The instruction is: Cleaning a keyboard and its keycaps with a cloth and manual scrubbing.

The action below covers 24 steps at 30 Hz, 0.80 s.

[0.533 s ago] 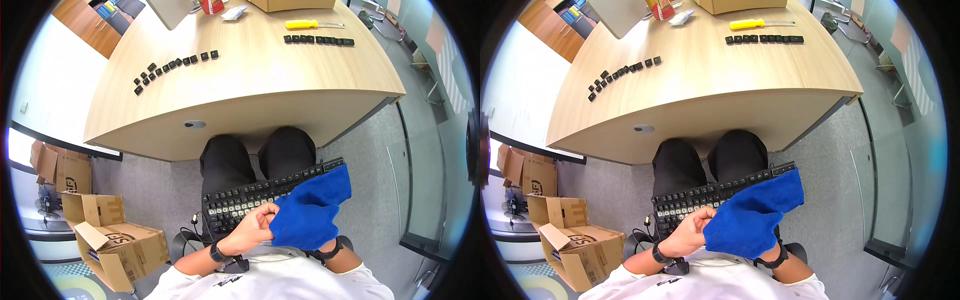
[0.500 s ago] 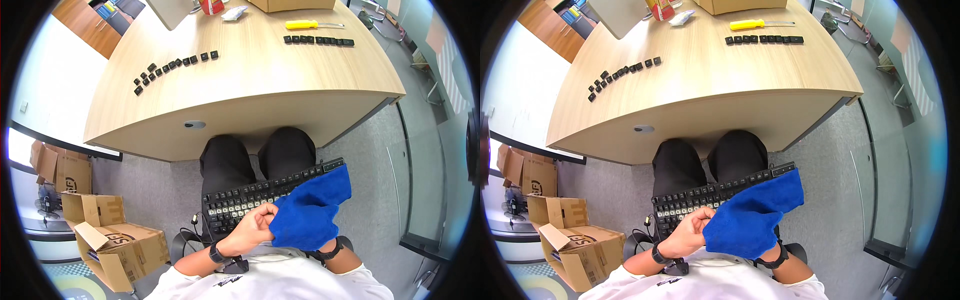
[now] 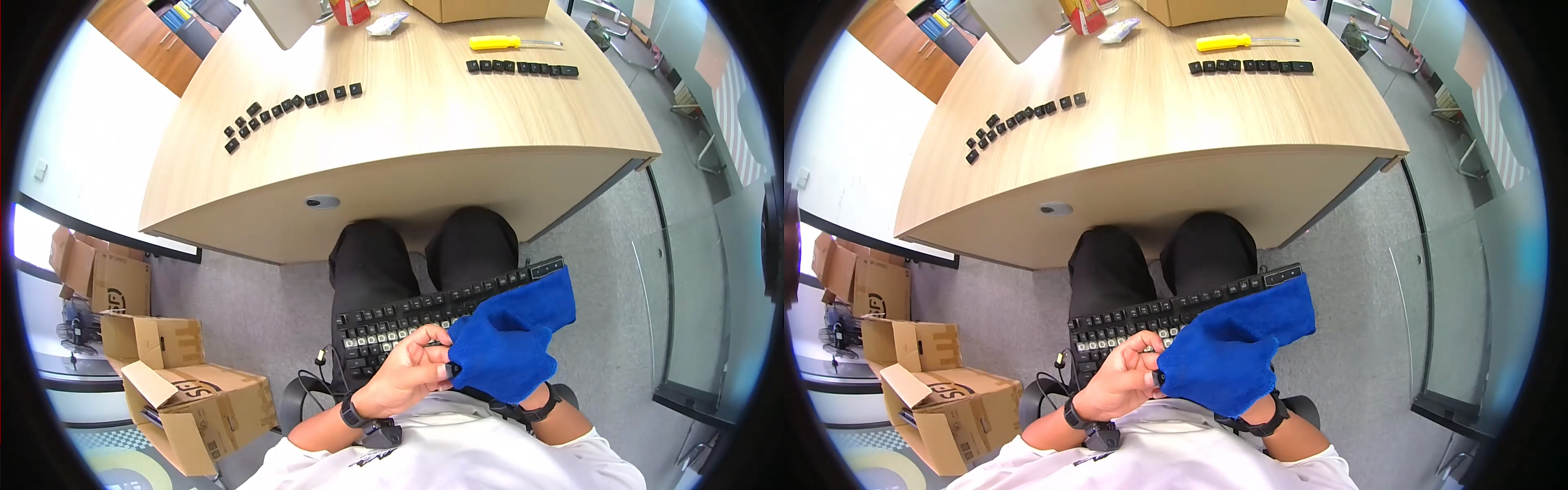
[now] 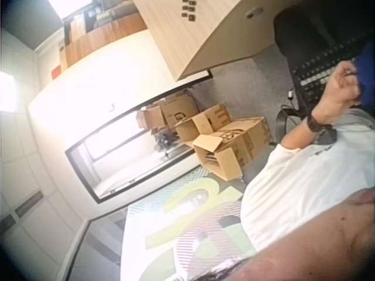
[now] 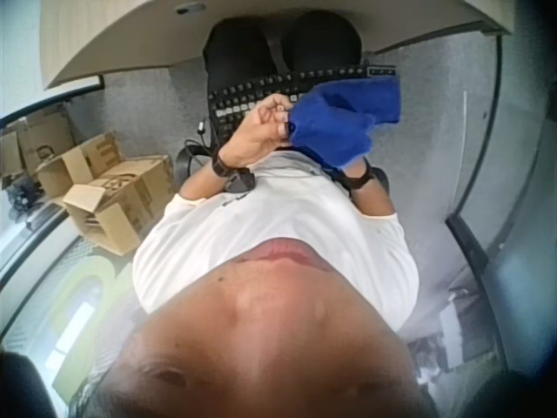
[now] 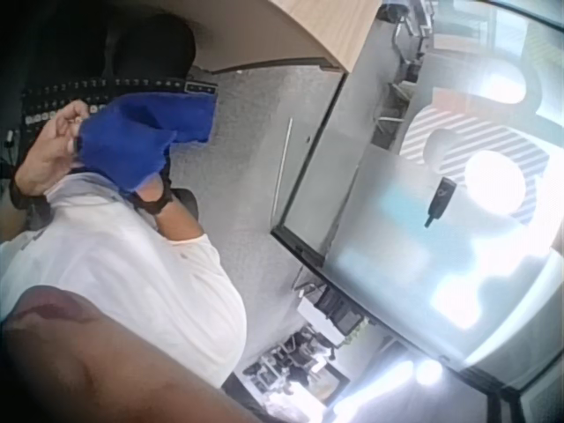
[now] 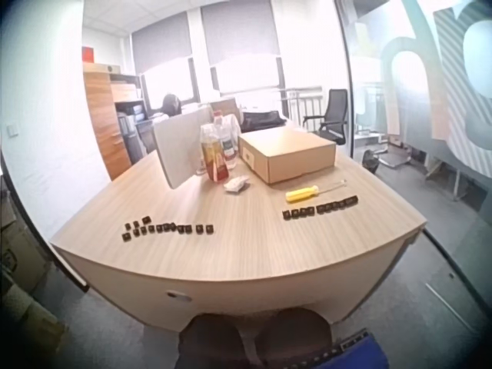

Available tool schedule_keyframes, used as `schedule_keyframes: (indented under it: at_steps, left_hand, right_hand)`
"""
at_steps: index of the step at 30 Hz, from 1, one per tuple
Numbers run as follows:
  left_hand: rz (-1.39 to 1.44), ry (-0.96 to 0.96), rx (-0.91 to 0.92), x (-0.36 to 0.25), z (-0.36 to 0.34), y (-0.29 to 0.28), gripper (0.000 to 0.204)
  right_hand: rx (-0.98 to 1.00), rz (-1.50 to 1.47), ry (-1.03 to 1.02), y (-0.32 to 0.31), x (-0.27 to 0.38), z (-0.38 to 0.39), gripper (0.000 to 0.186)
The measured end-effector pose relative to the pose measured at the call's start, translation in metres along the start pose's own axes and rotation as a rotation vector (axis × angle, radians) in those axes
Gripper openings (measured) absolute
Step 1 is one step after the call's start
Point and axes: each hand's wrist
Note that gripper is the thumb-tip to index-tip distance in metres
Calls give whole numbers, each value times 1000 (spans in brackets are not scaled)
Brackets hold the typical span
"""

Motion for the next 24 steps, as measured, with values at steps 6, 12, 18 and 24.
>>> schedule_keyframes:
  at_steps: [6,12,18,24]
  left_hand:
    - [-272,291,-34,14,1,-10,35]
    - [-636,596,-152,24,1,8,32]
    - [-1253,853,0,14,-2,7,26]
    - [-1254,856,-54,15,4,4,25]
  right_hand:
    - [-346,417,-227,27,-28,-2,22]
    - [-381,29,-341,45,-59,-2,30]
    - [-325,399,-309,18,-23,-6,25]
    - [-255,515,-290,10,-6,-7,28]
Point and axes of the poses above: each hand's wrist, its own z-axis away from the middle knuckle, its own y-axis out of the palm, x = y × z, and after that the axes turned 9 degrees about y, right-handed
